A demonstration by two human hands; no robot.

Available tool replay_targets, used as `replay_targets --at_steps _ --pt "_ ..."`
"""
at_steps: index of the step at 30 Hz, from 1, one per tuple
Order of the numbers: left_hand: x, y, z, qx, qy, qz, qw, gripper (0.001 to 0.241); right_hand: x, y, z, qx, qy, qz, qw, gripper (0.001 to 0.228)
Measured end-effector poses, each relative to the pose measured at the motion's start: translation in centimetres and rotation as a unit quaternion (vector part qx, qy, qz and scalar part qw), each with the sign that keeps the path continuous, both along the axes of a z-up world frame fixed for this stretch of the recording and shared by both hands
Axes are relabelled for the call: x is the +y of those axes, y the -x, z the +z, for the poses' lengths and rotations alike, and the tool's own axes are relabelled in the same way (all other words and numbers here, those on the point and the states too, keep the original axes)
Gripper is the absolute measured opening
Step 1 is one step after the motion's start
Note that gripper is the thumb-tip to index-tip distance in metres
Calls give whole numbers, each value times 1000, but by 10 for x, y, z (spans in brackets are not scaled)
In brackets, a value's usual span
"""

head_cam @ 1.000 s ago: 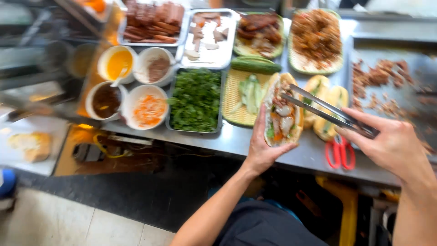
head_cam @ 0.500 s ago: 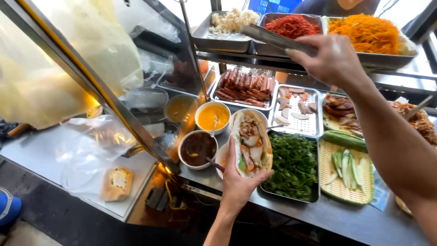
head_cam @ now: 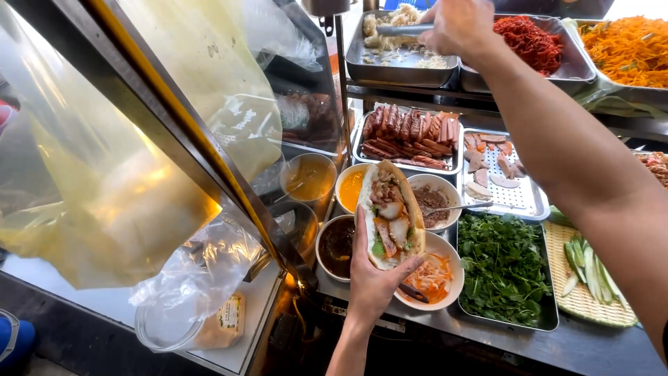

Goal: Assemble Vietnamese Banh Mi sandwiches by filling bread rolls with various meats, herbs, and sauces.

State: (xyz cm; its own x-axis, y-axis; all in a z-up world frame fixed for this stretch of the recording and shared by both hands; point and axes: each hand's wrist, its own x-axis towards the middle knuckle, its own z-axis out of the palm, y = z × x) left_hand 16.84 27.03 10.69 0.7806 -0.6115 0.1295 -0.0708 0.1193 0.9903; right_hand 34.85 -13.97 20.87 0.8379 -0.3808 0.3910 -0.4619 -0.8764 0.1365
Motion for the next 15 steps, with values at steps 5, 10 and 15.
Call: replay_targets --at_steps 5,10,15 --pt "-13 -22 9 43 9 -5 999 120 28 73 41 -82 -104 70 989 40" --pt "-46 -39 -5 47 -7 6 999 126 46 123 53 -108 -182 126 969 36" --pt "-73 -52 2 65 37 -19 997 126 51 145 64 -98 -190 33 976 36"
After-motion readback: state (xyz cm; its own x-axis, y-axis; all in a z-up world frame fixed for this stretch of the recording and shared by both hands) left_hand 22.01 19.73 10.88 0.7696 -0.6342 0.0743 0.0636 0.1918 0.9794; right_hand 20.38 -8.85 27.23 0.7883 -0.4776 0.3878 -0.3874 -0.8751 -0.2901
